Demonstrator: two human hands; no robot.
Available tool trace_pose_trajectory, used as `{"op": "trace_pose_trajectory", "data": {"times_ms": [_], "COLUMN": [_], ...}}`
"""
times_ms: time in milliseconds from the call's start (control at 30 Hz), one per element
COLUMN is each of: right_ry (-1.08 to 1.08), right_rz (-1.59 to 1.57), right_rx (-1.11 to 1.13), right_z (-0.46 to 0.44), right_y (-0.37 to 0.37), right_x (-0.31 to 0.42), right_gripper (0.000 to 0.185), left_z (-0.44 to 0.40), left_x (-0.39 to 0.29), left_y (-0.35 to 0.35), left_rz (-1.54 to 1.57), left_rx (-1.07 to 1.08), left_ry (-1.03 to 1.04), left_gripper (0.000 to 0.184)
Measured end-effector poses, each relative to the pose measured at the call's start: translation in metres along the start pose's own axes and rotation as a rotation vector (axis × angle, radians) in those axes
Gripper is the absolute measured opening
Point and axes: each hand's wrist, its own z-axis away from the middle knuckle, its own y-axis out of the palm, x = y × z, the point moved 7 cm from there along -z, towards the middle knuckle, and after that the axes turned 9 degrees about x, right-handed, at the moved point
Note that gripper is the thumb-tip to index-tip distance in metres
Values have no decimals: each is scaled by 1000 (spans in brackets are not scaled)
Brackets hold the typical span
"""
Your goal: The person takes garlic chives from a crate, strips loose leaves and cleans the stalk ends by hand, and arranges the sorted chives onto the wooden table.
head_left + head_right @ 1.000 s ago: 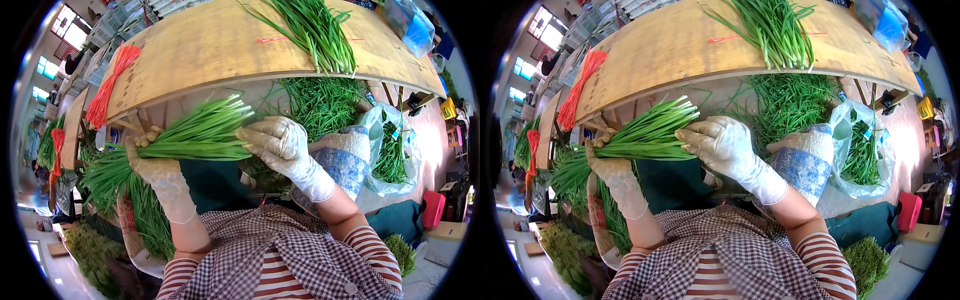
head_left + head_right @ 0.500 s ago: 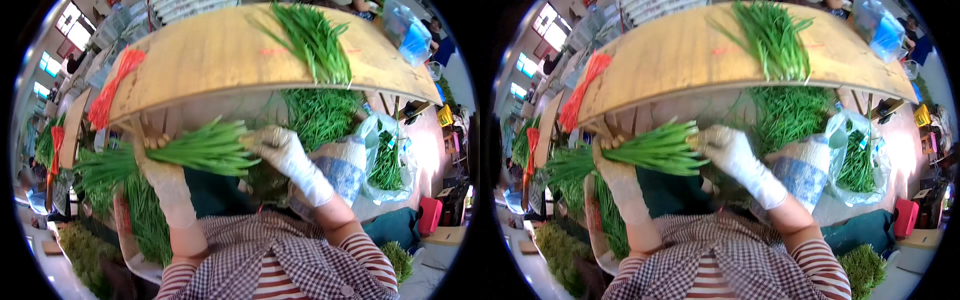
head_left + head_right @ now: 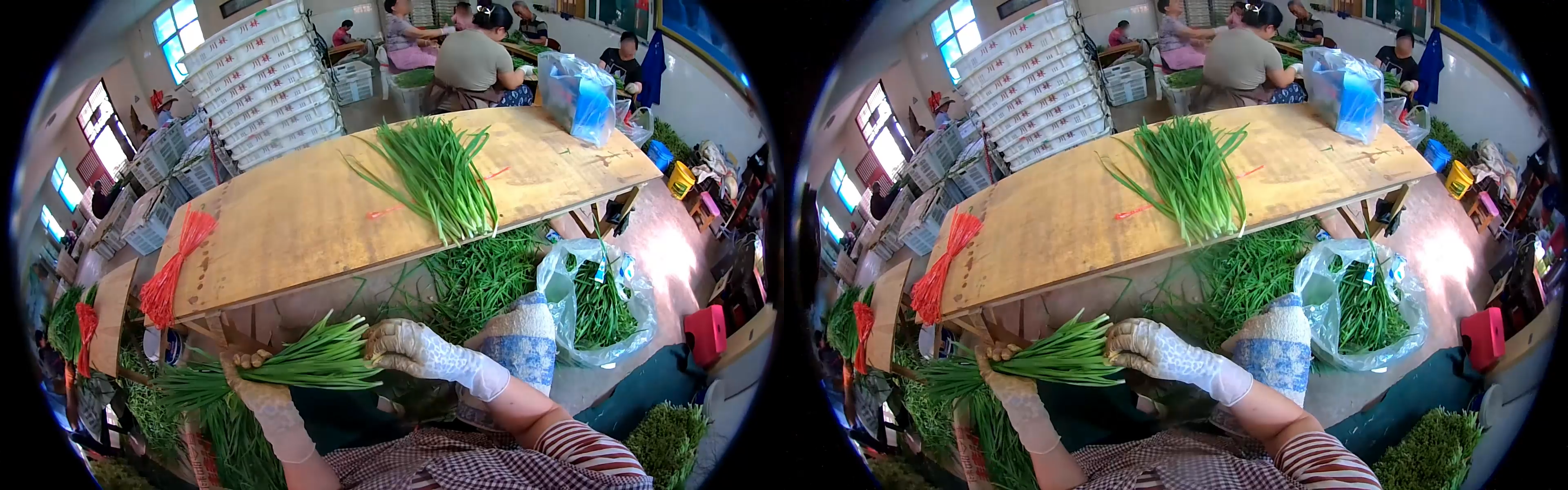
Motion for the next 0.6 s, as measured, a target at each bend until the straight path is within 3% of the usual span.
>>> {"op": "trace_pose_trajectory", "data": {"times_ms": [100, 200, 267, 300, 333, 400, 433, 467, 500, 533, 567, 600], "right_ry": [-59, 14, 78, 224, 372, 686, 860, 1029, 948, 889, 875, 826], "right_rz": [26, -149, -177, -98, -21, 592, 705, 810, 591, 365, -84, -513], "right_rx": [37, 137, 79, 35, -8, -85, -53, -1, -170, -339, -436, -545], "right_z": [4, 10, 20, 32, 47, 82, 97, 102, 101, 102, 99, 92], "right_y": [-5, -18, -43, -55, -65, -83, -84, -85, -84, -80, -71, -65], "right_x": [2, 2, 1, -14, -35, -80, -107, -122, -131, -132, -133, -128], "right_gripper": [19, 18, 15, 13, 12, 12, 14, 15, 17, 19, 21, 23], "left_z": [6, 8, 5, 1, 1, 15, -10, -8, -10, -11, -11, -4], "left_x": [-6, -13, -25, -41, -47, -66, -85, -89, -94, -103, -113, -114], "left_y": [5, 8, 1, 2, -8, 7, -24, -26, -31, -35, -38, -26], "left_rz": [-42, -19, 20, -49, -82, -170, -244, -205, -181, -440, -692, -568], "left_rx": [-18, -110, -154, -33, -87, -213, 174, 134, 83, 107, 111, 129], "left_ry": [57, 128, 169, 166, 184, 215, 219, 245, 267, 323, 393, 347], "left_gripper": [33, 32, 31, 30, 29, 26, 25, 25, 26, 23, 20, 20]}}
